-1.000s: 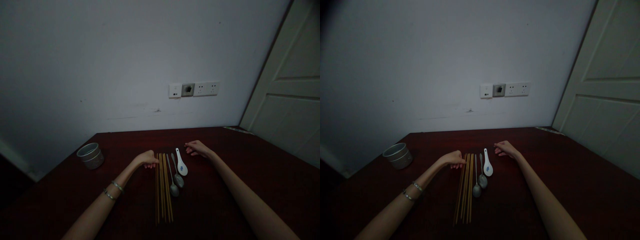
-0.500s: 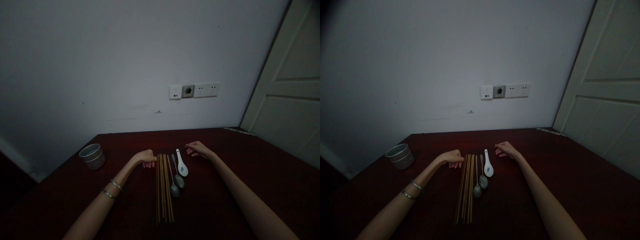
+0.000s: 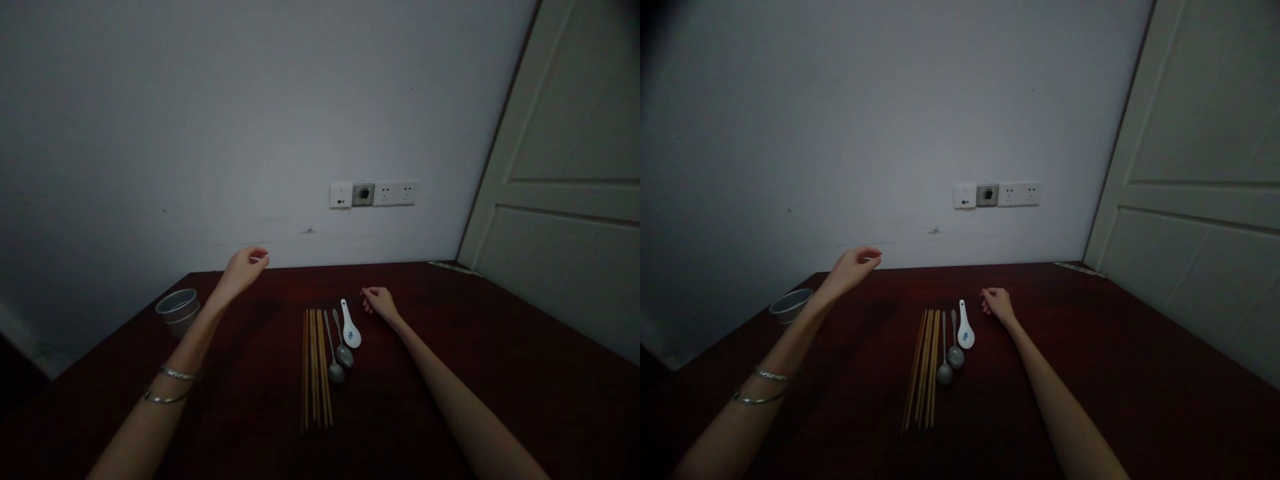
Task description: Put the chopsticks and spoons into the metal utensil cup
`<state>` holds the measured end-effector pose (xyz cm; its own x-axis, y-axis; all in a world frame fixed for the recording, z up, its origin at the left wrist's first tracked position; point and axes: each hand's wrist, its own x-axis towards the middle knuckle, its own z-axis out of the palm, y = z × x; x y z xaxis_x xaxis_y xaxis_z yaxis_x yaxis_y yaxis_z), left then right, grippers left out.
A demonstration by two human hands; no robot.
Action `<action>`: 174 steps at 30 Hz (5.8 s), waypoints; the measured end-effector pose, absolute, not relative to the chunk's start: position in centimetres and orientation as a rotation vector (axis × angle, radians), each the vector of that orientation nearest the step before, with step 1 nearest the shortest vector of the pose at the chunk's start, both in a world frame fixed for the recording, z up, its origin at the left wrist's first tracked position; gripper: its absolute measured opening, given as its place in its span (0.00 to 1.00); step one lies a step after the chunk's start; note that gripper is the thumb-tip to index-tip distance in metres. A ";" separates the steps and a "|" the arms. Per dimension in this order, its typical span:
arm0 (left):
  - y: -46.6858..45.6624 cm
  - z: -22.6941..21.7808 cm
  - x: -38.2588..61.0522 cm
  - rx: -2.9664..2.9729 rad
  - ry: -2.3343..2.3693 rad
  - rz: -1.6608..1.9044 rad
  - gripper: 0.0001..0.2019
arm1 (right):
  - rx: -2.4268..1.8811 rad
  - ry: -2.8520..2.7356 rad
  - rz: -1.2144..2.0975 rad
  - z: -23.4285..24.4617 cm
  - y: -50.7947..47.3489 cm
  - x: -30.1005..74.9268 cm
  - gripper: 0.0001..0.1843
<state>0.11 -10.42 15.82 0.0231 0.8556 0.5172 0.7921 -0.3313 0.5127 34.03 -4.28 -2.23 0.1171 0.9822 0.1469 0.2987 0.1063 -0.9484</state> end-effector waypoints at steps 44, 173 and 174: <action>-13.3 5.8 -21.1 1.744 1.899 1.256 0.52 | -1.503 -1.556 0.686 -3.3 -4.6 35.2 0.20; -10.8 3.7 8.3 2.219 1.923 0.065 0.17 | -1.486 -1.510 0.700 -2.0 -5.5 34.0 0.13; -10.8 4.0 8.1 2.226 1.915 0.100 0.17 | -1.463 -1.492 0.727 -2.1 -5.5 34.0 0.13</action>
